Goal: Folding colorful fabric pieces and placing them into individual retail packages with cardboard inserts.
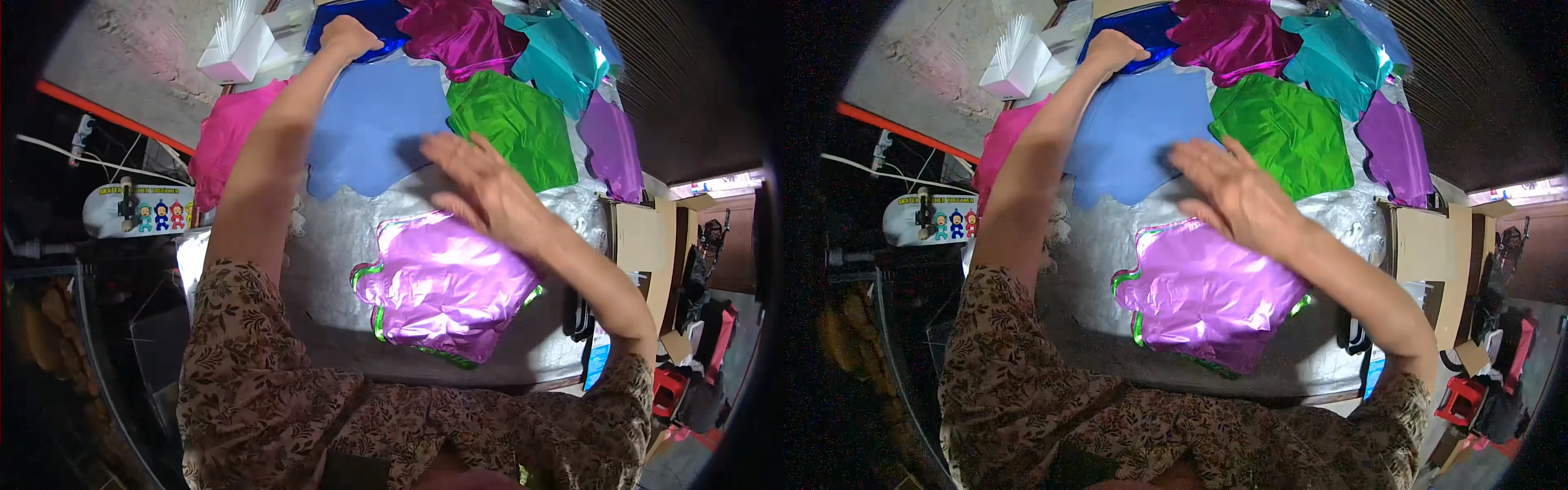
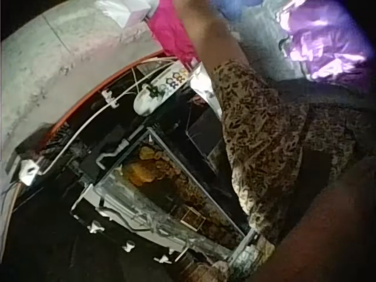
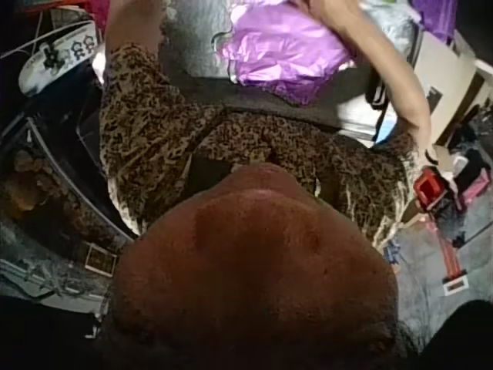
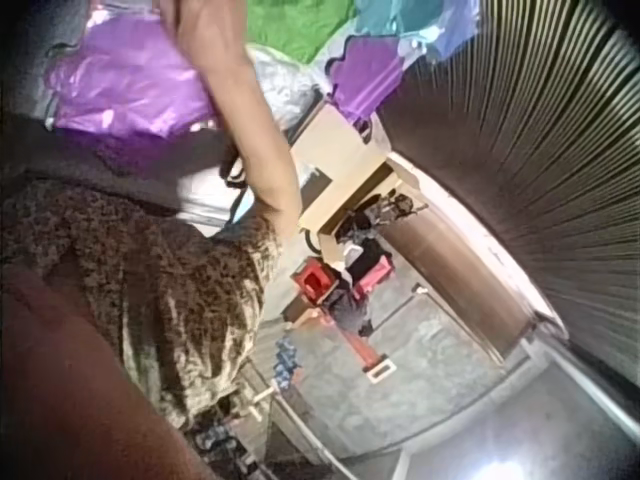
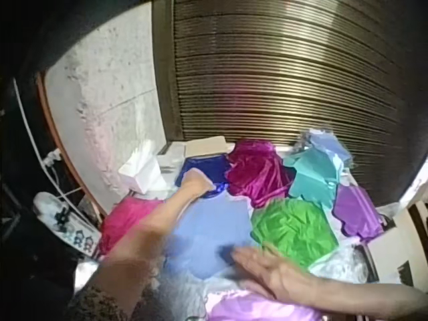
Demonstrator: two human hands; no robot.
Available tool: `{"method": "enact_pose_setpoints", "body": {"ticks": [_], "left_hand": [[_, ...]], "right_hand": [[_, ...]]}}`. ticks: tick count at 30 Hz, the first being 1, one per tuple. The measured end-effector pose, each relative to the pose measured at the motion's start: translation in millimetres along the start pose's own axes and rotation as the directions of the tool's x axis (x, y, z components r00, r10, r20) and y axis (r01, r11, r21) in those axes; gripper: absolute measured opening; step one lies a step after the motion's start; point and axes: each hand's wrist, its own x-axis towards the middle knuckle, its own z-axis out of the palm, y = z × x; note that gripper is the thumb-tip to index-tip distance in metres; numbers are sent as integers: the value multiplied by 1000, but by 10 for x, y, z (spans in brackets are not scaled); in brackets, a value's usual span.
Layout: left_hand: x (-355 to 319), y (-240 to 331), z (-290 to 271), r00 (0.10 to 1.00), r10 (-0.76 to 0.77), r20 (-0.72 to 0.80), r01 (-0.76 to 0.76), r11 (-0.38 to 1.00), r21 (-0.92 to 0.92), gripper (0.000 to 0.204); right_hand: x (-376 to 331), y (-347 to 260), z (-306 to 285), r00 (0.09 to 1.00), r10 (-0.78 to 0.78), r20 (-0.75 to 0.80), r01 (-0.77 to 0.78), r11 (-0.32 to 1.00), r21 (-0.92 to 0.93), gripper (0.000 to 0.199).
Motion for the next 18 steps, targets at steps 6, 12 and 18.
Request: {"method": "enact_pose_setpoints", "body": {"ticks": [6, 12, 18], "left_hand": [[40, 106, -80, 975, 184, 122, -177, 982, -62, 34], [77, 327, -196, 911, 401, -90, -371, 897, 241, 17], [55, 718, -734, 926, 2, -377, 66, 984, 167, 19]], "right_hand": [[994, 904, 310, 994, 52, -100, -54, 998, -16, 49], [1937, 1322, 816, 983, 183, -8, -182, 972, -149, 52], [2043, 1357, 1048, 960, 274, -54, -279, 926, -253, 61]]}}
